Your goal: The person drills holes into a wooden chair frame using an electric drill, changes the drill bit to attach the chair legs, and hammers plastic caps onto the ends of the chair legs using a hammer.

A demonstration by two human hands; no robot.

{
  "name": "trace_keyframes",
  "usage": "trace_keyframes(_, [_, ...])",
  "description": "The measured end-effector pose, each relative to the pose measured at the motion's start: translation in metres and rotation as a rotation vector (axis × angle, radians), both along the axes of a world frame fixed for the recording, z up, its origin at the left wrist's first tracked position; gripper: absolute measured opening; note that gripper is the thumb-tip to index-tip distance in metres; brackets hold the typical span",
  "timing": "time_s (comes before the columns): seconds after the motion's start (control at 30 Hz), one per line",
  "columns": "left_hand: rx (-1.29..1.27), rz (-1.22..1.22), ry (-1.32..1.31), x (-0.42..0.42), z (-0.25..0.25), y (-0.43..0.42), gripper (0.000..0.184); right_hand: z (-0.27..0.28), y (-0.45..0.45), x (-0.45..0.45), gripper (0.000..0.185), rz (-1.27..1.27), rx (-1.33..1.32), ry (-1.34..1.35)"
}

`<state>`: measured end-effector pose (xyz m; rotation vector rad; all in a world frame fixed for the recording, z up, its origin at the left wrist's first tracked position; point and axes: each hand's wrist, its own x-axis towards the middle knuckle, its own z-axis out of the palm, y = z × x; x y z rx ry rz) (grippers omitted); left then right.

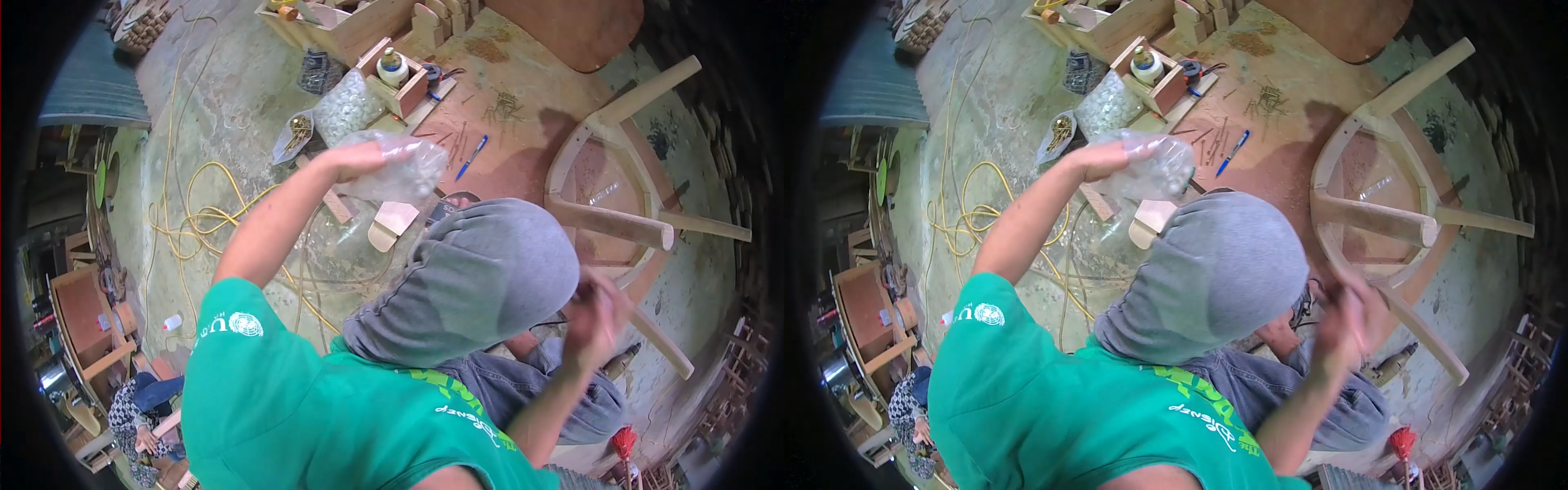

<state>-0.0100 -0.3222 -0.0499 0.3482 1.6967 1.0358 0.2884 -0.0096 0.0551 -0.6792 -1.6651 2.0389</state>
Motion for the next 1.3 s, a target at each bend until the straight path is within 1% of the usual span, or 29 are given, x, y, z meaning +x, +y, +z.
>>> trace_keyframes(0.03, [-0.130,-0.026,-0.141,-0.008,0.010,0.018,0.072,-0.029,-0.004,-0.031,0.034,0.107,0.293,-0.298])
trace_keyframes(0.07, [-0.076,-0.030,-0.225,-0.014,0.014,0.034,0.072,-0.051,-0.013,-0.064,0.041,0.257,0.216,-0.249])
trace_keyframes(0.1, [-0.018,-0.035,-0.310,-0.020,0.016,0.050,0.072,-0.095,-0.008,-0.087,0.046,0.430,0.308,-0.250])
trace_keyframes(0.13, [0.038,-0.039,-0.394,-0.026,0.015,0.065,0.072,-0.139,-0.013,-0.108,0.056,0.408,0.012,-0.292])
trace_keyframes(0.17, [0.004,-0.150,-0.526,-0.034,0.011,0.081,0.071,-0.165,-0.018,-0.122,0.056,0.425,-0.070,-0.228])
trace_keyframes(0.2, [0.010,-0.153,-0.587,-0.039,0.009,0.093,0.065,-0.181,-0.022,-0.133,0.057,0.446,-0.153,-0.164])
trace_keyframes(0.27, [0.014,-0.155,-0.715,-0.048,0.007,0.110,0.053,-0.188,-0.030,-0.147,0.048,0.411,-0.507,-0.122])
trace_keyframes(0.3, [0.002,-0.172,-0.721,-0.054,0.007,0.114,0.052,-0.184,-0.037,-0.152,0.040,0.307,-0.546,-0.140])
trace_keyframes(0.37, [-0.033,-0.212,-0.739,-0.066,0.005,0.120,0.049,-0.183,-0.039,-0.161,0.037,0.226,-0.611,-0.223])
trace_keyframes(0.43, [-0.017,-0.129,-0.738,-0.081,-0.031,0.120,0.049,-0.170,-0.041,-0.177,0.031,0.128,-0.652,-0.286])
trace_keyframes(0.47, [-0.008,-0.090,-0.736,-0.088,-0.055,0.119,0.049,-0.187,-0.036,-0.181,0.030,0.117,-0.620,-0.288])
trace_keyframes(0.53, [0.025,0.075,-0.730,-0.101,-0.100,0.114,0.051,-0.229,-0.026,-0.189,0.029,0.102,-0.557,-0.293])
trace_keyframes(0.57, [0.040,0.160,-0.723,-0.106,-0.106,0.112,0.052,-0.227,-0.025,-0.196,0.026,0.091,-0.539,-0.309])
trace_keyframes(0.6, [-0.012,0.182,-0.600,-0.110,-0.112,0.108,0.054,-0.233,-0.022,-0.203,0.024,0.093,-0.521,-0.315])
trace_keyframes(0.67, [-0.114,0.230,-0.354,-0.106,-0.103,0.100,0.056,-0.242,-0.020,-0.217,0.020,0.104,-0.486,-0.332])
trace_keyframes(0.7, [-0.115,0.223,-0.317,-0.106,-0.101,0.096,0.056,-0.245,-0.020,-0.224,0.019,0.090,-0.516,-0.316])
trace_keyframes(0.8, [-0.005,0.289,-0.056,-0.100,-0.130,0.078,0.050,-0.240,-0.025,-0.242,0.016,0.070,-0.596,-0.269])
trace_keyframes(0.83, [0.020,0.312,0.047,-0.099,-0.162,0.067,0.048,-0.241,-0.026,-0.246,0.015,0.071,-0.614,-0.246])
trace_keyframes(0.87, [0.026,0.360,0.153,-0.094,-0.159,0.065,0.050,-0.237,-0.028,-0.251,0.014,0.073,-0.632,-0.219])
trace_keyframes(0.93, [0.039,0.445,0.364,-0.067,-0.147,0.061,0.052,-0.231,-0.030,-0.256,0.013,0.097,-0.500,-0.262])
trace_keyframes(0.97, [0.052,0.547,0.395,-0.053,-0.128,0.064,0.050,-0.232,-0.031,-0.259,0.013,0.107,-0.441,-0.289])
trace_keyframes(1.0, [0.061,0.601,0.428,-0.038,-0.131,0.064,0.049,-0.231,-0.031,-0.261,0.013,0.116,-0.381,-0.313])
trace_keyframes(1.07, [0.084,0.713,0.507,-0.016,-0.142,0.064,0.050,-0.222,-0.035,-0.263,0.012,0.154,-0.291,-0.271])
trace_keyframes(1.1, [0.089,0.717,0.452,-0.004,-0.142,0.063,0.052,-0.216,-0.038,-0.261,0.012,0.175,-0.246,-0.255])
trace_keyframes(1.13, [0.111,0.796,0.376,0.009,-0.144,0.065,0.053,-0.206,-0.044,-0.259,0.012,0.171,-0.169,-0.244])
trace_keyframes(1.2, [0.161,0.957,0.232,0.030,-0.160,0.072,0.054,-0.187,-0.056,-0.261,0.011,0.169,-0.013,-0.211])
trace_keyframes(1.23, [0.148,1.011,0.266,0.039,-0.175,0.074,0.057,-0.188,-0.060,-0.261,0.012,0.205,0.008,-0.212])
trace_keyframes(1.3, [0.120,1.036,0.382,0.059,-0.199,0.076,0.059,-0.192,-0.064,-0.255,0.013,0.177,0.116,-0.186])
